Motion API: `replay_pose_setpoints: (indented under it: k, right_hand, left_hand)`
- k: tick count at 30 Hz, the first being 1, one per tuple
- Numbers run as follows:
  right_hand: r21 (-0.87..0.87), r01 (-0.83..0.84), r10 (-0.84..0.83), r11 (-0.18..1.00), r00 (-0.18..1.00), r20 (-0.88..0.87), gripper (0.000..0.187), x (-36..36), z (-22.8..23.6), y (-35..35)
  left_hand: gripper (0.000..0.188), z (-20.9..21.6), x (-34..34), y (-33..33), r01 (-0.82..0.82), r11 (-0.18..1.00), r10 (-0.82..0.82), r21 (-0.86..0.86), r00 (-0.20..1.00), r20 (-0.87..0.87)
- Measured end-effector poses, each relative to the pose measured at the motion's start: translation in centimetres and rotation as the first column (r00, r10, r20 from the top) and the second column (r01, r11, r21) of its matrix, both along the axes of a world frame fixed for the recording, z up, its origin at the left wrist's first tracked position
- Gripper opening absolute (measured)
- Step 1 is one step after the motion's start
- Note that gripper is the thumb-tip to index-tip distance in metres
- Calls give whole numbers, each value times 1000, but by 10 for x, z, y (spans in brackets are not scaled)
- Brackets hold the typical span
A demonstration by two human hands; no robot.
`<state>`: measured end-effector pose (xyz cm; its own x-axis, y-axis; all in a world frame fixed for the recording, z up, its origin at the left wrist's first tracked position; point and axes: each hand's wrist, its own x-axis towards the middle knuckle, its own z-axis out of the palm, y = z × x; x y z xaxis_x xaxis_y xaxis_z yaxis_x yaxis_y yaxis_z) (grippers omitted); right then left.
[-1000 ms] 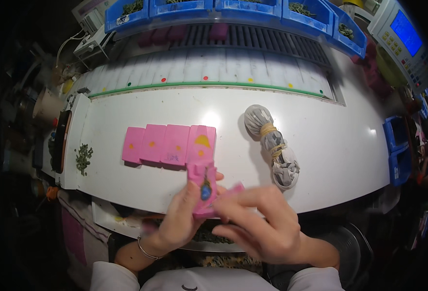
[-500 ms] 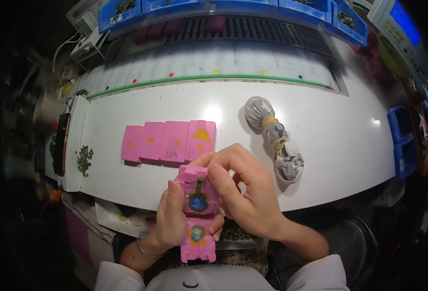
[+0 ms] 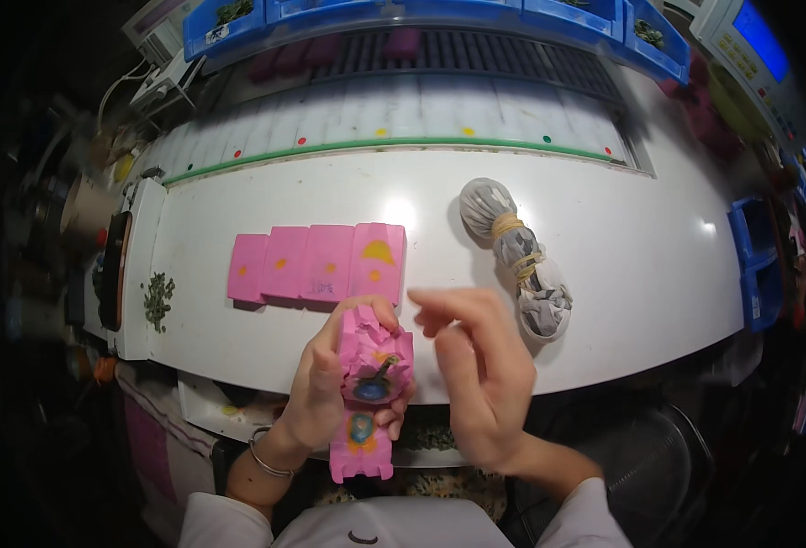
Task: The recorder is assembling and decorating small pink gift boxes, inserting decorative plastic pieces and securing them.
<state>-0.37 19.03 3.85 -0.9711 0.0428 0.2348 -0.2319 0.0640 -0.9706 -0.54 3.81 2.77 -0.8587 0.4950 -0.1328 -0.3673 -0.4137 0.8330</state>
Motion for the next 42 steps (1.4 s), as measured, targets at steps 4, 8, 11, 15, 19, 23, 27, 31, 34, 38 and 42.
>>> replay_pose_setpoints:
  k: [4,8,11,15,19,23,27,31,34,38,42]
  right_hand:
    - [45,-146,146,988,989,3,12,8,4,-1]
    - [235,-21,60,972,985,-159,20,9,0,0]
    - [250,65,10,966,958,-287,25,11,-1,-5]
    - [399,55,110,915,919,-380,32,19,15,-4]
    - [405,58,93,913,935,-343,27,15,26,14]
    - [187,-54,79,981,989,-129,15,10,21,15]
    - [181,-116,142,977,980,-141,16,6,11,6]
    - [210,-118,145,970,983,-115,15,6,16,8]
    - [270,-104,152,957,975,-162,15,6,12,6]
    - [279,-31,98,960,969,-229,17,8,8,3]
    - [312,-23,119,950,949,-293,21,10,4,7]
  left_hand:
    - [46,-1,-2,3,-29,997,27,-78,999,-25]
    - [33,2,-2,10,-154,978,154,-138,988,-11]
    - [33,4,1,11,-207,960,193,-188,977,-89]
    - [36,-22,-1,11,-440,843,343,-310,883,-320]
    - [48,-2,-13,-10,-256,958,275,-128,948,163]
    - [54,10,-18,-41,-127,881,38,-456,979,-200]
    - [27,21,-13,-28,-142,867,-121,-477,870,-478]
    - [16,25,-8,-23,-156,875,-90,-459,878,-470]
    - [14,18,-3,-22,-205,874,-22,-441,889,-457]
    - [12,18,0,-21,-227,872,16,-434,899,-438]
    - [9,10,-1,-23,-318,861,202,-398,931,-305]
